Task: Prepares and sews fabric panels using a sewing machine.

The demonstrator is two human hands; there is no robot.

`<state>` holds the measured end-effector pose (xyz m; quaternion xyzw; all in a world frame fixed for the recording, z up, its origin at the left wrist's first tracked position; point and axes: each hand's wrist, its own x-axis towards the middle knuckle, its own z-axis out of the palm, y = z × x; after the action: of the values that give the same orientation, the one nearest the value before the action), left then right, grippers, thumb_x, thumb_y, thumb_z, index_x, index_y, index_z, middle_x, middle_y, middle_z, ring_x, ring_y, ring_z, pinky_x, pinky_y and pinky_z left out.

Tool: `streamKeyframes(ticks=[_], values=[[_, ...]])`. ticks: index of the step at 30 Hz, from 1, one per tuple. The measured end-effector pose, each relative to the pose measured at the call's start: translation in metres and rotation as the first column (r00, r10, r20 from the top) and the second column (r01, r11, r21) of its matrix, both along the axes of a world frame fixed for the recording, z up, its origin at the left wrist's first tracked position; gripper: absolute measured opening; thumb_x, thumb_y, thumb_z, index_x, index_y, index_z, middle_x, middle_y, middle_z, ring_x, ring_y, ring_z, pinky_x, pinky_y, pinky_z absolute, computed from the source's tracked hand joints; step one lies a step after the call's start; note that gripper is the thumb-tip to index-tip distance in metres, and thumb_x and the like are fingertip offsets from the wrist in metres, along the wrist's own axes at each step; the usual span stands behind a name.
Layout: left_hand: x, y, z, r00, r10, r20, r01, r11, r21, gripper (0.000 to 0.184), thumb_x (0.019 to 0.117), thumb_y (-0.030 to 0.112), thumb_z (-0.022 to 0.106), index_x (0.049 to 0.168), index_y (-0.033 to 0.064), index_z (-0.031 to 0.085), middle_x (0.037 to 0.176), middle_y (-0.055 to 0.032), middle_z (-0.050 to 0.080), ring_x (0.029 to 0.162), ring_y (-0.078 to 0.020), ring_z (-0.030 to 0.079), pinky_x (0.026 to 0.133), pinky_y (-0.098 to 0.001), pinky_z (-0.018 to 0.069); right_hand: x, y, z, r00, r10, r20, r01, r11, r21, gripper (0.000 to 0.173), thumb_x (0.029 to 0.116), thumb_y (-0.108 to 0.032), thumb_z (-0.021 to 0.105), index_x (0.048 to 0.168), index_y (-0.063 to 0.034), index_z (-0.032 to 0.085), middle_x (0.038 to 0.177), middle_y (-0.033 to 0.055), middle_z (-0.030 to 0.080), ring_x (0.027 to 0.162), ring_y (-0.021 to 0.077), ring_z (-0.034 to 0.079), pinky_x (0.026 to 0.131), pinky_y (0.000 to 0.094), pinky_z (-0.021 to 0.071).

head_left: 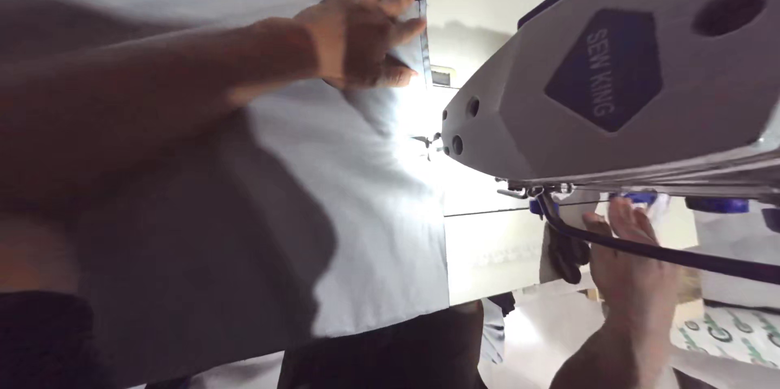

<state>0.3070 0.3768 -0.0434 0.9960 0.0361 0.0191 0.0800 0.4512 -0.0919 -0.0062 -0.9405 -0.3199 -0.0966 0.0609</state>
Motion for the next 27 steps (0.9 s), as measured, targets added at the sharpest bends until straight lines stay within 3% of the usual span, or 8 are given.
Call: streamKeyframes(ticks=[6, 9, 11, 13, 15, 17, 21, 27], values=[[-0.002, -0.003, 0.003, 1.0, -0.001, 0.024, 0.002, 0.999, -0.039, 0.083, 0.0954, 0.071, 0.034, 0.158, 0.0184, 0.042, 0.165, -0.0255, 0.028, 0.152, -0.0527, 0.022, 0.118, -0.0699, 0.0211, -0.051, 0.05, 0.004, 0.97, 0.144, 0.195, -0.184, 0.961, 0.206, 0.052, 0.0998, -0.038, 0.064, 0.132, 0.0024, 0.067, 0.135, 0.0224, 0.066, 0.135, 0.0427, 0.056, 0.113, 0.053, 0.0443], [-0.006, -0.003, -0.002, 0.991, -0.051, 0.127, 0.056, 0.998, -0.041, 0.075, 0.0981, 0.069, 0.034, 0.152, 0.0193, 0.052, 0.161, -0.0227, 0.039, 0.151, -0.0499, 0.026, 0.12, -0.0686, 0.0214, -0.067, 0.11, -0.01, 0.933, 0.336, 0.13, -0.36, 0.852, 0.381, 0.036, 0.0915, -0.033, 0.074, 0.105, -0.0003, 0.078, 0.107, 0.0155, 0.077, 0.106, 0.0305, 0.073, 0.092, 0.0448, 0.0592], [-0.011, -0.004, -0.003, 0.976, -0.09, 0.201, 0.099, 0.995, -0.035, 0.069, 0.1008, 0.063, 0.035, 0.147, 0.0163, 0.058, 0.156, -0.0201, 0.047, 0.151, -0.0465, 0.031, 0.121, -0.0665, 0.0217, -0.065, 0.141, -0.021, 0.912, 0.374, 0.165, -0.407, 0.785, 0.468, 0.014, 0.0844, -0.017, 0.076, 0.083, -0.0029, 0.076, 0.081, 0.0122, 0.074, 0.076, 0.0267, 0.072, 0.067, 0.0427, 0.0574], [-0.015, -0.004, -0.004, 0.957, -0.121, 0.262, 0.136, 0.99, -0.039, 0.064, 0.1033, 0.057, 0.038, 0.141, 0.0112, 0.062, 0.151, -0.017, 0.054, 0.15, -0.0433, 0.035, 0.123, -0.0634, 0.0221, -0.066, 0.144, -0.023, 0.92, 0.342, 0.191, -0.391, 0.79, 0.472, 0.02, 0.0865, -0.019, 0.074, 0.074, -0.0041, 0.072, 0.072, 0.01, 0.07, 0.066, 0.0256, 0.069, 0.058, 0.042, 0.0538], [-0.02, -0.008, 0.0, 0.941, -0.17, 0.294, 0.18, 0.984, -0.007, 0.058, 0.1051, 0.049, 0.04, 0.133, 0.0066, 0.067, 0.143, -0.017, 0.061, 0.145, -0.0429, 0.042, 0.122, -0.0606, 0.0268, -0.068, 0.112, -0.007, 0.958, 0.277, 0.075, -0.285, 0.882, 0.375, 0.039, 0.094, -0.04, 0.07, 0.081, -0.0033, 0.074, 0.079, 0.0128, 0.071, 0.075, 0.0297, 0.07, 0.066, 0.0473, 0.0562], [-0.025, -0.018, 0.006, 0.931, -0.225, 0.288, 0.233, 0.972, 0.006, 0.05, 0.1046, 0.04, 0.044, 0.126, 0.0033, 0.069, 0.136, -0.0184, 0.065, 0.139, -0.041, 0.05, 0.12, -0.0574, 0.032, -0.065, 0.062, 0.009, 0.979, 0.181, -0.091, -0.159, 0.965, 0.209, 0.042, 0.0959, -0.044, 0.069, 0.108, -0.0052, 0.077, 0.108, 0.0186, 0.073, 0.101, 0.0411, 0.068, 0.083, 0.0587, 0.0547], [-0.044, -0.071, 0.02, 0.953, -0.186, 0.238, 0.23, 0.958, -0.171, 0.037, 0.1008, 0.029, 0.057, 0.121, 0.0015, 0.071, 0.138, -0.0169, 0.064, 0.14, -0.0317, 0.051, 0.119, -0.0484, 0.0358, -0.048, -0.014, -0.004, 0.957, 0.17, -0.237, -0.137, 0.979, 0.152, 0.033, 0.1015, -0.014, 0.059, 0.131, -0.0136, 0.072, 0.131, 0.0147, 0.069, 0.114, 0.0413, 0.066, 0.095, 0.0639, 0.0483], [-0.047, -0.085, 0.003, 0.882, -0.267, 0.389, 0.298, 0.954, -0.019, 0.03, 0.0989, 0.024, 0.052, 0.095, 0.0028, 0.073, 0.121, -0.0165, 0.069, 0.128, -0.0321, 0.059, 0.112, -0.0458, 0.0436, -0.049, -0.022, 0.004, 0.953, 0.169, -0.252, -0.152, 0.985, 0.085, 0.042, 0.095, 0.005, 0.059, 0.135, -0.0056, 0.067, 0.132, 0.0174, 0.069, 0.114, 0.0427, 0.068, 0.093, 0.0653, 0.0521]])
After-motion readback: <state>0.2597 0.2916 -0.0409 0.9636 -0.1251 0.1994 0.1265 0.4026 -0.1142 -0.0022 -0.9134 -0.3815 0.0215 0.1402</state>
